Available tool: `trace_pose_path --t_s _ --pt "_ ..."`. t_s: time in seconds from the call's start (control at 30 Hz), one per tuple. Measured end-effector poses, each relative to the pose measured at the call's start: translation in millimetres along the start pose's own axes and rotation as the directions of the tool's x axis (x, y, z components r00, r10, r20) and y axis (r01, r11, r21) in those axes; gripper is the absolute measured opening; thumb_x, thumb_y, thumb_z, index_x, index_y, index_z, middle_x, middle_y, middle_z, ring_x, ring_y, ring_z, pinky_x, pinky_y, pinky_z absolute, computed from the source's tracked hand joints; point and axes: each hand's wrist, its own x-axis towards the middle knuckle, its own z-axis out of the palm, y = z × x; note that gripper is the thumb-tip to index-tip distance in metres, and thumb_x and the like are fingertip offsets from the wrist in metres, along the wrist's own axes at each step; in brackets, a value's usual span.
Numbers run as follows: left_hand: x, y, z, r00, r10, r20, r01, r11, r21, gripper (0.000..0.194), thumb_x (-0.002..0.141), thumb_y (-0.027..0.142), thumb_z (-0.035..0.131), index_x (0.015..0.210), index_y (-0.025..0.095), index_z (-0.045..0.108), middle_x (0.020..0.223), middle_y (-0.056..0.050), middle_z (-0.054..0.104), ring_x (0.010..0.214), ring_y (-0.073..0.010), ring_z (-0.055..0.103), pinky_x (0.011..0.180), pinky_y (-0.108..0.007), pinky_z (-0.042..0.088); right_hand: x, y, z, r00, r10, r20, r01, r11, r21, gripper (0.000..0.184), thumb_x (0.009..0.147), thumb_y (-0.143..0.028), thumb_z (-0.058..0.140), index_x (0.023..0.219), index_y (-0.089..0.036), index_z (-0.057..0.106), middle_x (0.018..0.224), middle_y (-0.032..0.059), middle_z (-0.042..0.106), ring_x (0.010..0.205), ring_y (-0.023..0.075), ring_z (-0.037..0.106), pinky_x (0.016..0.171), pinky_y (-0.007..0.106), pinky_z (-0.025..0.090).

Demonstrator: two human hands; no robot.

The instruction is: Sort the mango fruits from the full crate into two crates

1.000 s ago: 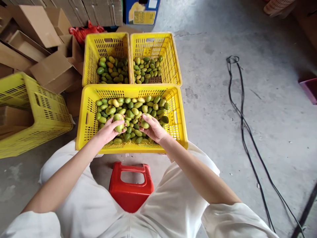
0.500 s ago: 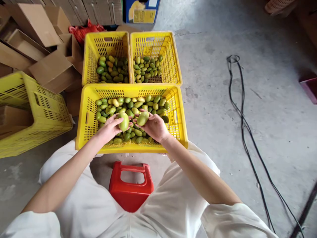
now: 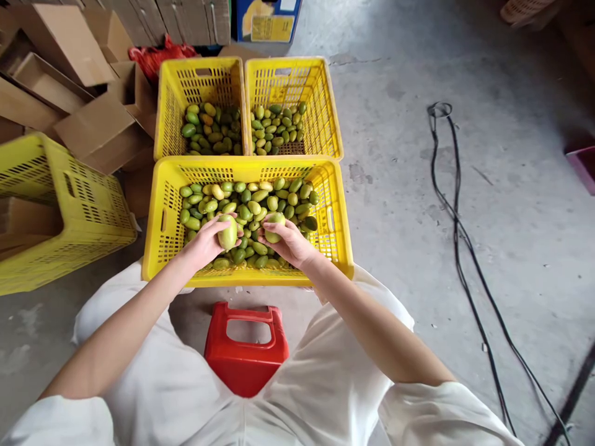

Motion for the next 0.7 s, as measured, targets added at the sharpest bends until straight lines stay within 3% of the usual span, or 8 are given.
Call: trace_pose_path --t_s 0.13,0.2,0.3,0.4,0.57,0.7 --pt "4.0 -0.2 -7.6 0.993 -0.079 0.083 0.084 0.995 -0.059 0.051 0.080 0.025 0.072 0.130 0.016 0.076 0.124 -0.015 0.085 0.122 -0.0388 0.083 0.102 -0.053 0.072 -0.6 -3.2 1.7 0.999 0.027 0.026 -0.027 1.000 0.002 0.051 0.058 -0.025 0.107 0.096 -0.023 0.073 0.091 -0.0021 0.077 0.079 0.0131 0.070 0.073 0.026 0.062" --pt "4.8 -0.8 -8.7 0.992 -0.080 0.096 0.085 0.995 -0.049 0.052 0.085 0.025 0.073 0.136 0.016 0.073 0.130 -0.016 0.086 0.125 -0.0394 0.083 0.101 -0.053 0.073 -1.3 -4.8 2.8 0.999 0.041 0.016 -0.042 0.999 0.017 0.055 0.058 -0.023 0.105 0.103 -0.023 0.074 0.088 -0.0022 0.076 0.076 0.0140 0.068 0.067 0.026 0.057" --pt "4.8 -1.3 -7.6 0.996 -0.035 0.087 0.035 0.999 0.005 0.039 0.092 0.031 0.083 0.127 0.017 0.073 0.128 -0.017 0.086 0.113 -0.0348 0.087 0.076 -0.037 0.073 -1.1 -6.2 2.7 0.999 0.036 0.014 -0.036 0.998 0.055 0.050 0.065 -0.024 0.097 0.108 -0.023 0.073 0.085 -0.0024 0.073 0.077 0.0155 0.068 0.067 0.027 0.055" --pt "3.9 -1.0 -6.2 0.995 0.032 0.090 -0.036 0.999 0.040 0.042 0.086 0.038 0.099 0.114 0.019 0.074 0.123 -0.015 0.088 0.095 -0.0267 0.087 0.057 -0.025 0.062 1.8 -6.3 0.5 1.000 0.014 0.007 -0.015 0.992 0.127 0.042 0.069 -0.024 0.083 0.109 -0.026 0.069 0.090 -0.0017 0.075 0.081 0.0171 0.070 0.072 0.029 0.059" --pt "4.6 -1.6 -2.5 0.997 0.067 -0.034 -0.069 0.996 -0.059 0.045 0.078 0.036 0.108 0.102 0.020 0.073 0.100 -0.006 0.086 0.071 -0.0140 0.076 0.062 -0.022 0.062 5.8 -4.0 -0.5 0.999 -0.034 -0.025 0.037 0.991 0.129 0.032 0.079 -0.029 0.083 0.106 -0.028 0.065 0.095 -0.0001 0.077 0.083 0.0191 0.072 0.072 0.030 0.060" --pt "7.6 -3.2 0.5 0.988 0.114 -0.103 -0.127 0.983 -0.133 0.042 0.072 0.026 0.110 0.096 0.020 0.075 0.090 -0.002 0.081 0.070 -0.0109 0.071 0.060 -0.017 0.056 4.2 -1.4 1.3 0.994 -0.084 -0.069 0.089 0.994 0.067 0.048 0.078 -0.039 0.102 0.107 -0.028 0.066 0.109 0.0023 0.083 0.083 0.0188 0.071 0.066 0.030 0.058"
